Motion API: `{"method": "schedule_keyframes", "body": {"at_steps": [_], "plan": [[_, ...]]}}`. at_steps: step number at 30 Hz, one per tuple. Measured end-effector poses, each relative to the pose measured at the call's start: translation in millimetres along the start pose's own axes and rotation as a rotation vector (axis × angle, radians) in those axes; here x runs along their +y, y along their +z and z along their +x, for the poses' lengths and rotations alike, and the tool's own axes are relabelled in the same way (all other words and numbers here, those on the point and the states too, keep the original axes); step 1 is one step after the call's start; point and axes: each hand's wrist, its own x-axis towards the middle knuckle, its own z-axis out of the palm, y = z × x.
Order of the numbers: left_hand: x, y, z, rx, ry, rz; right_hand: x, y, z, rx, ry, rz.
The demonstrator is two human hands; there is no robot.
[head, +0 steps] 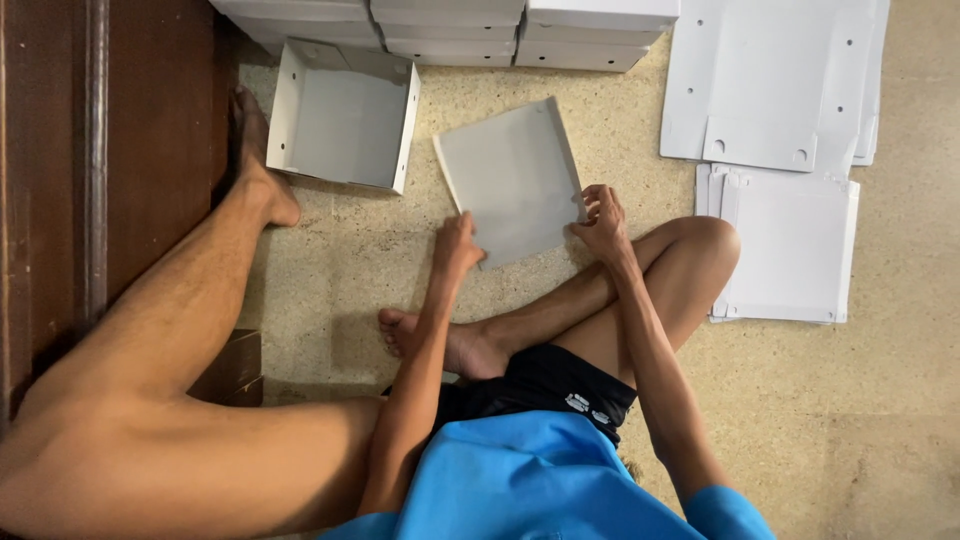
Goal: The person sits on the floor and assembles white cardboard boxes by folding flat sheets and interlocking tabs. The person handles multiple flat sheets, folds them into box shapes, and places the finished boxes into a stack.
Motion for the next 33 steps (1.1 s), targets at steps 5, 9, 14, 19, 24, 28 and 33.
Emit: {"method": "schedule_keyframes", "body": {"at_steps": [5, 9, 14, 19, 24, 28, 33], "plan": [[32, 20, -7, -0.069, -0.088, 0.153, -8, -1, 3, 0.162, -0.006, 0.101], [74, -8, -31, -0.152, -0.104, 0.073, -6, -5, 5, 0.218, -0.011, 0.153], [81, 10, -32, -0.15, 0.001, 0.241, -9, -7, 6, 0.233, -0.045, 0.235], [76, 18, -34, -0.184, 0.127, 0.237, -43, -11, 0, 0.237, -0.05, 0.276], [89, -3, -38, -0.233, 0.296, 0.022, -27, -11, 2, 0.25, -0.022, 0.17], [72, 19, -22, -0.091, 0.442, 0.111, 0, -1, -3, 0.176, 0.092, -0.034], [87, -1, -33, -0.021, 0.531, 0.114, 18, 5, 1, 0.006, 0.163, -0.133]]}}
